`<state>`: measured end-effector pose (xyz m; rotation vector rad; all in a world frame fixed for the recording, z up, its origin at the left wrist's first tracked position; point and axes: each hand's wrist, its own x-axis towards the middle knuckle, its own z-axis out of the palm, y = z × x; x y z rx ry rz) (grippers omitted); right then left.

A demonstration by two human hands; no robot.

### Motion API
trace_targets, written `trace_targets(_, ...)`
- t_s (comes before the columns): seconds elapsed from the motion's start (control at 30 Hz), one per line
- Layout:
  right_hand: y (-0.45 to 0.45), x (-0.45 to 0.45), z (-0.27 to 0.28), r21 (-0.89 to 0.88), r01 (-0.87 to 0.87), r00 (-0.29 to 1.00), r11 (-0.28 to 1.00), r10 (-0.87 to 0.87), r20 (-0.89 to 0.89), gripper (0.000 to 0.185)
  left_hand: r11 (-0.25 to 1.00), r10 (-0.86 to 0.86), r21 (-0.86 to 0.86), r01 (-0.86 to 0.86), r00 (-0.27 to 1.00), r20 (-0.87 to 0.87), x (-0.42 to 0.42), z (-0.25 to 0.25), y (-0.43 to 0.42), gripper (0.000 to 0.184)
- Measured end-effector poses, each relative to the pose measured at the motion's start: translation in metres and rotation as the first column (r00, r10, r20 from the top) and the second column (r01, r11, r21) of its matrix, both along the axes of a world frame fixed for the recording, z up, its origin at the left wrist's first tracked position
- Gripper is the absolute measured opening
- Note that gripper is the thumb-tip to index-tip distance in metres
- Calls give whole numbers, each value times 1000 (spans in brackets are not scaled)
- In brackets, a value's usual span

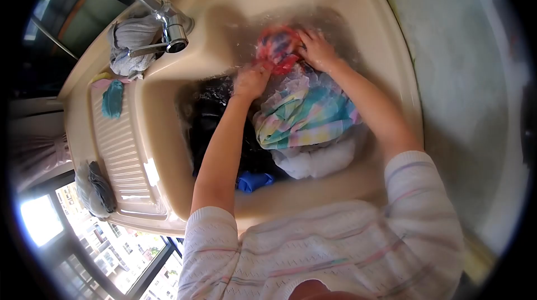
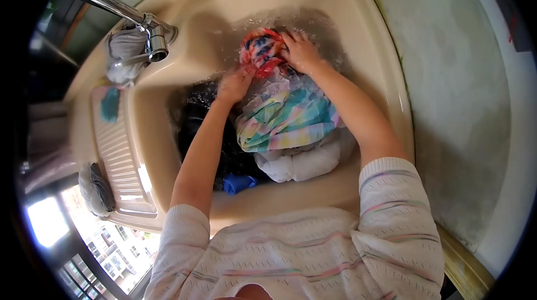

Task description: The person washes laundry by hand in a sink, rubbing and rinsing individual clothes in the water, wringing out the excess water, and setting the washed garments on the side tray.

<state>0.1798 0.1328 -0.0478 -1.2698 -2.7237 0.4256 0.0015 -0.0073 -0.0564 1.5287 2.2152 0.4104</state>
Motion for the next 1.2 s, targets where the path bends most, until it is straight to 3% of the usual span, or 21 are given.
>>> trace_targets(0.07, 37, 8, -9, -138, -76, 994, 988, 85, 62, 36, 995, -15, -101, 15, 1000, -1, -13, 38, 3, 45)
trace_targets(0.1, 48, 13, -4, -235, -79, 997, 969, 77, -17, 35, 996, 67, 39, -77, 975, 210, -21, 56, 1, 47)
trace_targets(0.17, 63, 25, 18, -418, -113, 987, 901, 52, -155, 33, 910, 122, 237, -339, 768, 629, -34, 92, -3, 52)
trace_targets(0.23, 77, 30, 48, -655, -135, 922, 743, -148, -357, 33, 871, 144, 146, -469, 529, 837, -38, 140, -1, 48)
trace_targets(0.3, 93, 31, 79, -486, -347, 736, 802, -88, -671, 30, 845, -27, 247, -475, 423, 906, -35, 180, 3, 37)
trace_targets(0.33, 83, 32, 120, -494, -288, 711, 820, -162, -685, 30, 830, -117, 294, -475, 367, 923, -33, 197, 6, 33)
trace_targets(0.37, 71, 35, 161, -502, -228, 677, 834, -235, -697, 30, 839, -152, 341, -425, 419, 895, -37, 212, 5, 29)
trace_targets(0.47, 73, 50, 196, -542, -328, 562, 774, -302, -770, 34, 841, -231, 448, -304, 547, 804, -49, 253, -4, 25)
trace_targets(0.57, 94, 56, 173, -88, 34, 880, 996, -72, -469, 34, 893, -208, 403, -198, 614, 761, -55, 265, -7, 28)
trace_targets(0.6, 100, 56, 152, 63, 56, 878, 996, -19, -479, 36, 912, -155, 357, -202, 636, 756, -48, 261, -5, 29)
trace_targets(0.63, 74, 44, 167, -90, -57, 807, 994, -7, -591, 41, 919, -174, 357, -165, 643, 746, -41, 249, 2, 30)
trace_targets(0.7, 9, 3, 175, -154, -389, 652, 908, 154, -742, 60, 951, -166, 285, -117, 586, 793, -23, 212, 25, 32)
trace_targets(0.73, -16, -14, 175, -405, -548, 689, 732, 120, -715, 63, 992, -18, 77, -101, 485, 874, -4, 222, 22, 31)
trace_targets(0.77, -30, -26, 164, -236, -515, 716, 824, 262, -647, 56, 988, -84, 130, -80, 420, 903, -3, 194, 35, 29)
trace_targets(0.83, -11, -26, 143, -265, -356, 863, 896, 207, -460, 41, 966, -191, 260, 10, 702, 686, -12, 173, 36, 31)
trace_targets(0.93, 22, -8, 137, -496, -438, 808, 749, 88, -582, 18, 953, -276, -42, 300, 916, 293, -35, 139, 31, 33)
trace_targets(1.03, 49, -8, 119, -336, -306, 737, 891, -2, -676, 14, 984, -38, -167, 67, 984, 172, -27, 126, 31, 39)
trace_targets(1.07, 49, -8, 105, -363, -211, 768, 907, -76, -636, 14, 998, -1, -62, 6, 997, 76, -29, 106, 30, 36)
trace_targets(1.13, 43, -6, 70, -402, -9, 801, 916, -233, -551, 16, 994, 108, -34, -106, 991, 74, -23, 64, 23, 36)
trace_targets(1.17, 36, -2, 41, -24, -56, 907, 998, 41, -419, 21, 987, 160, -19, -159, 985, 69, -21, 45, 19, 37)
trace_targets(1.2, 25, 0, 10, 34, -38, 952, 999, 46, -302, 23, 988, 155, -23, -153, 984, 83, -18, 25, 17, 36)
